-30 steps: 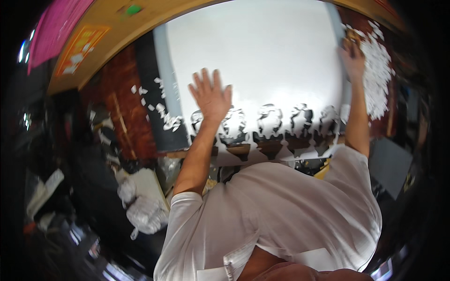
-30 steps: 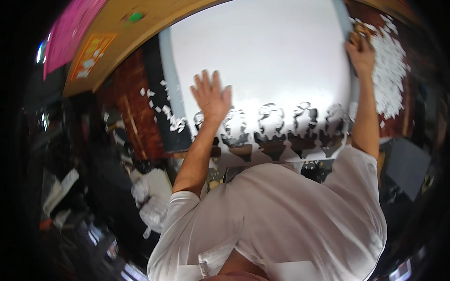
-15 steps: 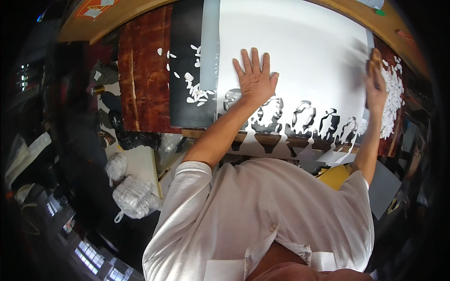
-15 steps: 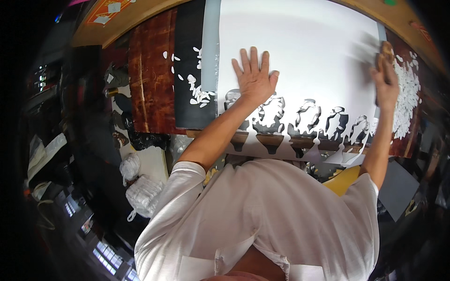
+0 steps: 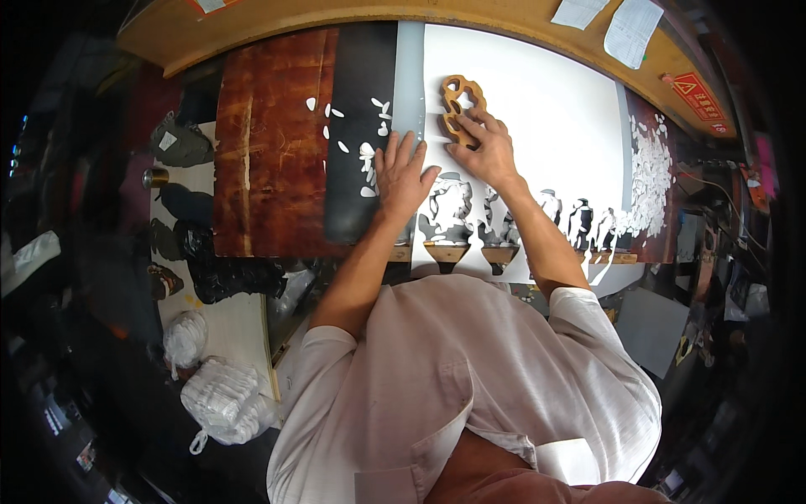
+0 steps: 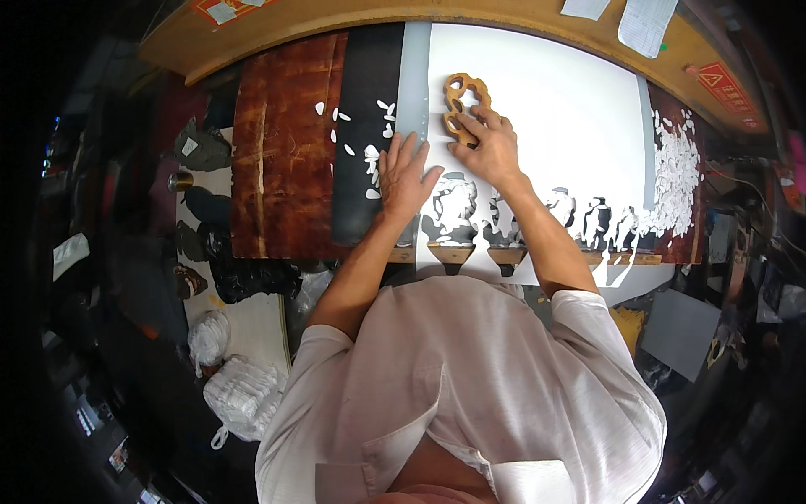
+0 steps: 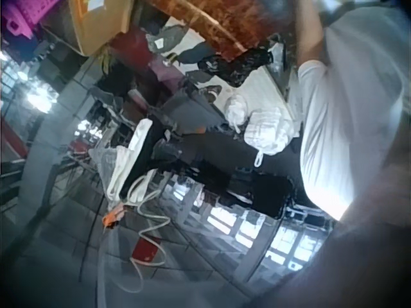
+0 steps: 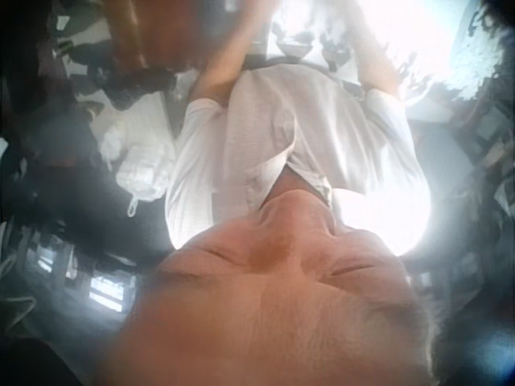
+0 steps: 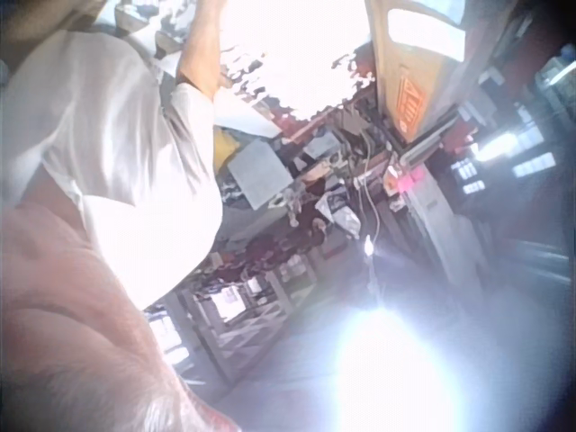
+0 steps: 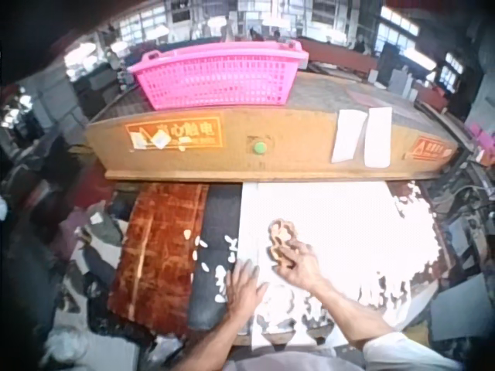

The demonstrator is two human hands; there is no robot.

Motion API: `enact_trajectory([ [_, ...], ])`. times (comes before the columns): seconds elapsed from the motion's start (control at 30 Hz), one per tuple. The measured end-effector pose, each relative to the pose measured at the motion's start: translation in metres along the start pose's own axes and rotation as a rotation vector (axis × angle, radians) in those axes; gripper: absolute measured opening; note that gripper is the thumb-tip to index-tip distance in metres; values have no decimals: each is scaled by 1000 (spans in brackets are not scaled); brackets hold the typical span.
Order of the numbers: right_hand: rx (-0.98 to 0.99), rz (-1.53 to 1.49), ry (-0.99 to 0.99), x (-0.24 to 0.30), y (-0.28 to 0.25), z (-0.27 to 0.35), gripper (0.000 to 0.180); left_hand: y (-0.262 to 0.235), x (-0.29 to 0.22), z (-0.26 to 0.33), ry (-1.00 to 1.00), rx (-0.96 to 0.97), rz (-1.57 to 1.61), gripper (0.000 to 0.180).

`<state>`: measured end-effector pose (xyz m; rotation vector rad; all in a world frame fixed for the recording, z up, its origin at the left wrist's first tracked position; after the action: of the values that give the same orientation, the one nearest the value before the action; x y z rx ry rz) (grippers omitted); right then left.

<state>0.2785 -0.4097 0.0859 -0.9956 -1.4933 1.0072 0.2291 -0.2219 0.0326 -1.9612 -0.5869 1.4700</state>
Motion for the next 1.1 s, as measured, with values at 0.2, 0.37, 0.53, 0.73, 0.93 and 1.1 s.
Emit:
enact_trajectory([
  [0.2, -162, 127, -71, 23, 16, -6, 52, -8, -3, -4, 20, 1, -14, 60],
  [0.37, -227, 80, -92, 21, 16, -5, 49, -7, -5, -6, 46, -13, -2, 60],
  [0.53, -173, 56, -93, 26, 13, -11, 48, -7, -4, -7, 57, -18, 12, 58],
  [0.73, -235, 88, -70, 20, 3, -7, 50, -8, -1, -13, 85, 61, -6, 62],
  [0.93, -373, -39, 100, -20, -19, 28, 45, -41, 5, 23, 133, 1, 249, 51],
  [1.1, -393, -262, 264, -48, -35, 48, 35, -53, 22, 28, 120, -66, 263, 25],
])
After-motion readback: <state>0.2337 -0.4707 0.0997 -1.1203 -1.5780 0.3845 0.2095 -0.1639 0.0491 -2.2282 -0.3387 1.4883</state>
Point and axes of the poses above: each hand's wrist, its own z-axis away from the middle knuckle, its own y-axis out of the palm, x = y × z, the point moved 7 cm from there along -z, towards the middle knuckle, and after that the axes turned 14 degrees about z, right-handed, at the moved point
